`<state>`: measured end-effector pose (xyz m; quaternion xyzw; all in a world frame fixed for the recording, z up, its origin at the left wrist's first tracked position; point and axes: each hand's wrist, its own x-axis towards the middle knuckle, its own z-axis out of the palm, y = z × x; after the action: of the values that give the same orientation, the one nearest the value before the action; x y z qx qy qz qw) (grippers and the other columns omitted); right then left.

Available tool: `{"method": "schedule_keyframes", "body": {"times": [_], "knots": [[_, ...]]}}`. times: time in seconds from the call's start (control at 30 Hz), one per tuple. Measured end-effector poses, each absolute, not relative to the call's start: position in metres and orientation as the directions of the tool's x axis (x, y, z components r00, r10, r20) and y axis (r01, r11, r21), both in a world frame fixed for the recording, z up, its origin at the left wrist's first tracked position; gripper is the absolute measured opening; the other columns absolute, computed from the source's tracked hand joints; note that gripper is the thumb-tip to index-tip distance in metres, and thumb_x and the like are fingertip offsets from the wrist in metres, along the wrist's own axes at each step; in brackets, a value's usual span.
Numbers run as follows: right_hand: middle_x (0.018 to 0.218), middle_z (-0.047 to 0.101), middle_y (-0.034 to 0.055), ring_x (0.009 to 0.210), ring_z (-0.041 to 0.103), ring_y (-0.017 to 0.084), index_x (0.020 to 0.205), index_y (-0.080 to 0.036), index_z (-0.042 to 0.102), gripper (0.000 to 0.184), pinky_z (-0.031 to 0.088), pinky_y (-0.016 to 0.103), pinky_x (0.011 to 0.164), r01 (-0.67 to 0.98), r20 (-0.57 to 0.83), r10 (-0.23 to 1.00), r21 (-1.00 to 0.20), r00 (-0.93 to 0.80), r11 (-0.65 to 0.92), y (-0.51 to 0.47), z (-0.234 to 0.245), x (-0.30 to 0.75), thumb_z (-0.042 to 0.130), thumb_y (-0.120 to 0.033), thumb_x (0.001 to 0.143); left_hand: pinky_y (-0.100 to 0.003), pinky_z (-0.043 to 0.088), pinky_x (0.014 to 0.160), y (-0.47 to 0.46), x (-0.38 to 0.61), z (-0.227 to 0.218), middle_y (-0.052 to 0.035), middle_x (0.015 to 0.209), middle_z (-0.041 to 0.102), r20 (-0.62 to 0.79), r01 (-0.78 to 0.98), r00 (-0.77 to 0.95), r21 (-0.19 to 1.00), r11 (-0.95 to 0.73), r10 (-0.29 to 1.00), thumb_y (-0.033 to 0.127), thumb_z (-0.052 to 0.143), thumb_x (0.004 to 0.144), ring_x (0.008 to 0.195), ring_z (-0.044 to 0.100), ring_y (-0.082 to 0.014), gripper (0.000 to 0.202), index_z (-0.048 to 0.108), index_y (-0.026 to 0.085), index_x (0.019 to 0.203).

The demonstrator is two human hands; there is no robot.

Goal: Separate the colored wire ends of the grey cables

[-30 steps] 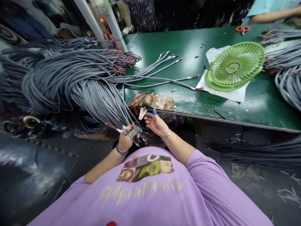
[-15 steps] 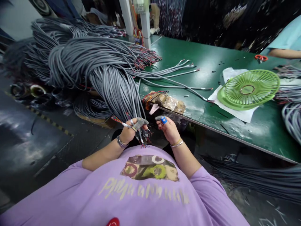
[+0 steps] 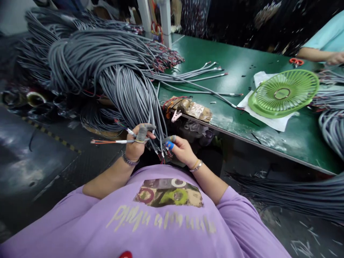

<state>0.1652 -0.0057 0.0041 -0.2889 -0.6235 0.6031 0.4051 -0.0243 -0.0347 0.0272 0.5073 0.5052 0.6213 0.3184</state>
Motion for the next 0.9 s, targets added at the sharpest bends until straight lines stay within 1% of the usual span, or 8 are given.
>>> {"method": "schedule_keyframes", "body": {"times": [0.13,0.23,0.37,0.5,0.6,0.77,0.83,0.9], "knots": [[0.086,0.062,0.0041,0.071,0.054,0.016,0.105,-0.022,0.065,0.026,0.046,0.031,0.068,0.004,0.312,0.771,-0.926,-0.556,0.378,-0.01,0.013,0.147,0.063,-0.038,0.085,-0.032,0.053,0.081,-0.033,-0.017,0.03,-0.0105,0.103,0.071,0.309,0.074,-0.258,0.951,-0.3,0.915,0.057,0.063,0.082,0.094,0.066,-0.0216,0.043,0.071,0.02,0.101],[0.081,0.057,0.0034,0.067,0.05,0.016,0.103,-0.021,0.063,0.023,0.044,0.03,0.064,0.177,0.461,0.716,-0.763,-0.525,0.621,-0.006,0.018,0.134,0.064,-0.028,0.082,-0.035,0.05,0.092,-0.031,-0.013,0.032,-0.0105,0.113,0.068,0.338,0.085,-0.155,0.941,-0.328,0.928,0.051,0.066,0.083,0.103,0.064,-0.0223,0.046,0.065,0.02,0.117],[0.089,0.059,0.0072,0.077,0.056,0.019,0.1,-0.02,0.064,0.018,0.045,0.032,0.069,0.2,0.567,0.619,-0.629,-0.543,0.752,0.002,0.017,0.122,0.059,-0.023,0.083,-0.038,0.046,0.1,-0.03,-0.014,0.033,-0.0123,0.124,0.063,0.364,0.139,-0.044,0.924,-0.355,0.93,0.045,0.071,0.08,0.111,0.06,-0.0239,0.056,0.058,0.019,0.127],[0.093,0.06,0.007,0.082,0.059,0.019,0.094,-0.021,0.067,0.012,0.048,0.032,0.074,0.113,0.56,0.654,-0.71,-0.508,0.695,0.005,0.012,0.122,0.058,-0.025,0.086,-0.033,0.051,0.09,-0.031,-0.022,0.026,-0.0139,0.135,0.056,0.407,0.195,-0.004,0.896,-0.399,0.913,0.038,0.082,0.069,0.108,0.061,-0.0226,0.066,0.058,0.021,0.128],[0.1,0.064,0.0068,0.091,0.06,0.02,0.094,-0.024,0.069,0.014,0.049,0.034,0.082,0.017,0.513,0.774,-0.83,-0.371,0.558,0.008,0.009,0.132,0.059,-0.032,0.088,-0.025,0.052,0.07,-0.031,-0.032,0.019,-0.0128,0.138,0.055,0.428,0.204,-0.044,0.889,-0.411,0.903,0.034,0.087,0.061,0.088,0.064,-0.0157,0.065,0.064,0.023,0.121],[0.091,0.068,0.0046,0.08,0.06,0.019,0.091,-0.025,0.072,0.023,0.048,0.034,0.079,-0.076,0.337,0.87,-0.94,-0.36,0.333,0.017,-0.005,0.144,0.058,-0.043,0.089,-0.019,0.037,0.045,-0.024,-0.039,0.017,-0.0083,0.089,0.073,0.267,-0.102,-0.307,0.945,-0.31,0.914,0.046,0.063,0.086,0.048,0.05,-0.0048,0.033,0.072,0.015,0.094],[0.086,0.068,0.0043,0.077,0.059,0.018,0.086,-0.023,0.072,0.027,0.048,0.033,0.077,-0.05,0.288,0.854,-0.954,-0.433,0.296,0.02,-0.016,0.141,0.06,-0.047,0.086,-0.019,0.029,0.039,-0.02,-0.037,0.018,-0.0077,0.081,0.073,0.194,-0.172,-0.326,0.95,-0.26,0.925,0.048,0.06,0.086,0.046,0.051,-0.0057,0.035,0.072,0.014,0.089],[0.082,0.066,0.0038,0.077,0.059,0.018,0.08,-0.022,0.071,0.03,0.047,0.033,0.076,-0.021,0.254,0.832,-0.96,-0.494,0.28,0.022,-0.026,0.135,0.062,-0.05,0.084,-0.018,0.03,0.039,-0.016,-0.032,0.017,-0.0075,0.085,0.074,0.155,-0.183,-0.291,0.96,-0.214,0.944,0.046,0.067,0.082,0.054,0.058,-0.0081,0.033,0.072,0.016,0.094]]}}
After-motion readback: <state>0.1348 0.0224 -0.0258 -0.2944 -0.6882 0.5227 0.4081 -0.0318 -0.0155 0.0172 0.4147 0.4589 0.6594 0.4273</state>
